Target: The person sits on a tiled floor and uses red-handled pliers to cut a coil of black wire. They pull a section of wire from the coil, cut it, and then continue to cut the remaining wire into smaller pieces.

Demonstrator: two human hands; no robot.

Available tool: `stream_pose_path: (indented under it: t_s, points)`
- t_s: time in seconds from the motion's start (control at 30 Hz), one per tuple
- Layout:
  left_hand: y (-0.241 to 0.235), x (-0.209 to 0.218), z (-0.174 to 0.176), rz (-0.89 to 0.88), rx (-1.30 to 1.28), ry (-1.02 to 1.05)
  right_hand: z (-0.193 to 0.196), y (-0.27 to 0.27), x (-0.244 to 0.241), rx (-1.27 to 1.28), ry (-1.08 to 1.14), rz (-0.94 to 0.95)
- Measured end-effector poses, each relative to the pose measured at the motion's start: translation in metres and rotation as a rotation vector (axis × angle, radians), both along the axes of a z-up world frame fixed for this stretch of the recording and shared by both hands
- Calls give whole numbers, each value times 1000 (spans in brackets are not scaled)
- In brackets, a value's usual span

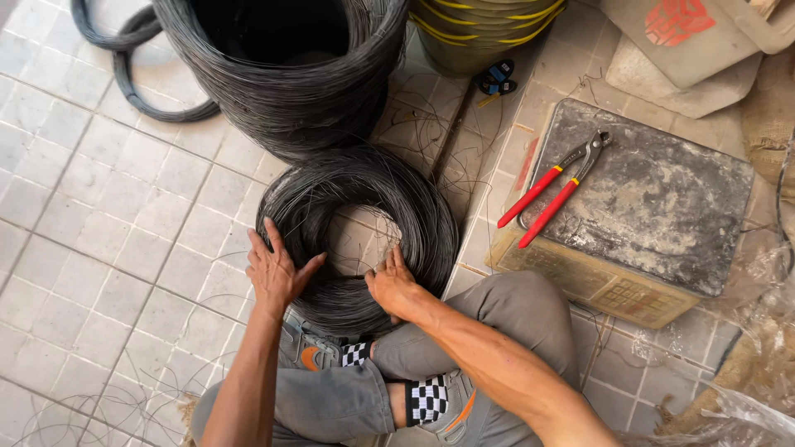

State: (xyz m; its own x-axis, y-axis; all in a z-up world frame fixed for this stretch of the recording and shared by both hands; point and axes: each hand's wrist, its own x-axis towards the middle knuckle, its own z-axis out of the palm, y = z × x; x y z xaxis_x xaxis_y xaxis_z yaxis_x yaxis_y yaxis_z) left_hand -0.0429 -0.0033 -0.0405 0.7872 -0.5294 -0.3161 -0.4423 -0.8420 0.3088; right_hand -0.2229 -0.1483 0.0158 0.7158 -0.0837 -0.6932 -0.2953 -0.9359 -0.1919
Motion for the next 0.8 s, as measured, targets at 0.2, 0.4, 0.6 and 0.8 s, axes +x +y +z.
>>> stream_pose_path:
  t_s: [0.2, 0.4, 0.6, 0.8]
  points:
    - [10, -62, 6, 518, -90, -31, 19, -40, 22, 436, -135, -36]
    - [23, -75, -69, 480, -103, 11, -57, -90, 41, -33, -707, -444]
    - [22, -65, -67, 347, -94, -16, -110, -83, 28, -65, -460, -639]
    - [21, -52, -30, 179, -100, 29, -90, -57, 4, -192, -227, -603]
